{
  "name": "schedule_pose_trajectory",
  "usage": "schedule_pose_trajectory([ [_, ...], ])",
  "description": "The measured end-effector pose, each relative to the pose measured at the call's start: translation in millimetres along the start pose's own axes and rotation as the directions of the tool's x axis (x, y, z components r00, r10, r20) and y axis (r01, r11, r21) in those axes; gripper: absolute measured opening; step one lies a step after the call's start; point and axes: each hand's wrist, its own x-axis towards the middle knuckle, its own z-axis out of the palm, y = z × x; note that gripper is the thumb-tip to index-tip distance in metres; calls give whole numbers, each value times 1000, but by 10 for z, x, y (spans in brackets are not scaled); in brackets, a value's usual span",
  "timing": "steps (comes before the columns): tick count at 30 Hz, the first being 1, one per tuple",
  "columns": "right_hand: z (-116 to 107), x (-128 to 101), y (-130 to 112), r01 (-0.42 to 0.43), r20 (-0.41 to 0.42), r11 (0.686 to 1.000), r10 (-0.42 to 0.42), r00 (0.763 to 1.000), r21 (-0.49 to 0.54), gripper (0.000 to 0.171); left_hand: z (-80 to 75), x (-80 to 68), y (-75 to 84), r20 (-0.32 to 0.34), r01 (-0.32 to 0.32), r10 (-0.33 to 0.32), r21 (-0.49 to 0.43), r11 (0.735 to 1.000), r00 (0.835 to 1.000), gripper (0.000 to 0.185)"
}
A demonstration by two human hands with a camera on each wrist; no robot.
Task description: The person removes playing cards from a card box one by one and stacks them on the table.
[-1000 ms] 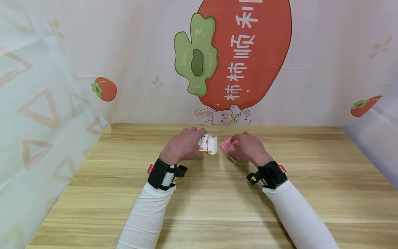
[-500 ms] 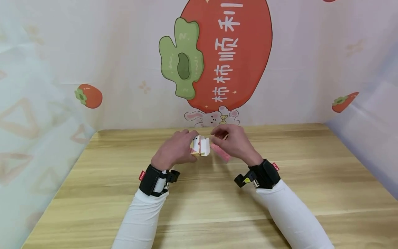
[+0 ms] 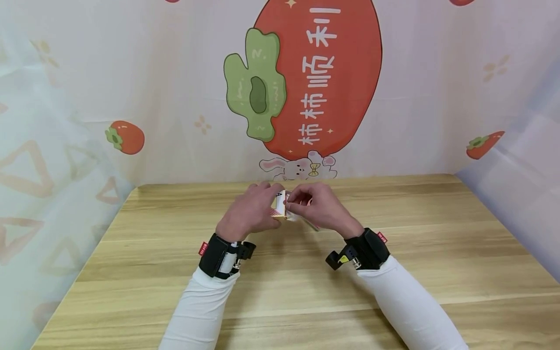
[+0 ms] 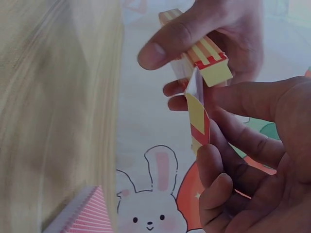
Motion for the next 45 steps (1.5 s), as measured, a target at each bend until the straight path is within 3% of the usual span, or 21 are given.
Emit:
schedule_pose_trajectory([
  [17, 100, -1, 32, -108, -57, 993, 111, 992, 52, 13, 17, 9, 41, -9, -5, 5, 15, 1000, 1000, 66],
  [28, 112, 3, 20, -161, -50, 984, 165, 985, 74, 18, 14, 7, 46, -10, -3, 3, 23, 1000, 1000, 66],
  [45, 40, -5, 43, -218, 13, 941, 222, 975, 258, 37, -16, -5, 5, -23, 2, -2, 25, 1000, 1000, 65],
])
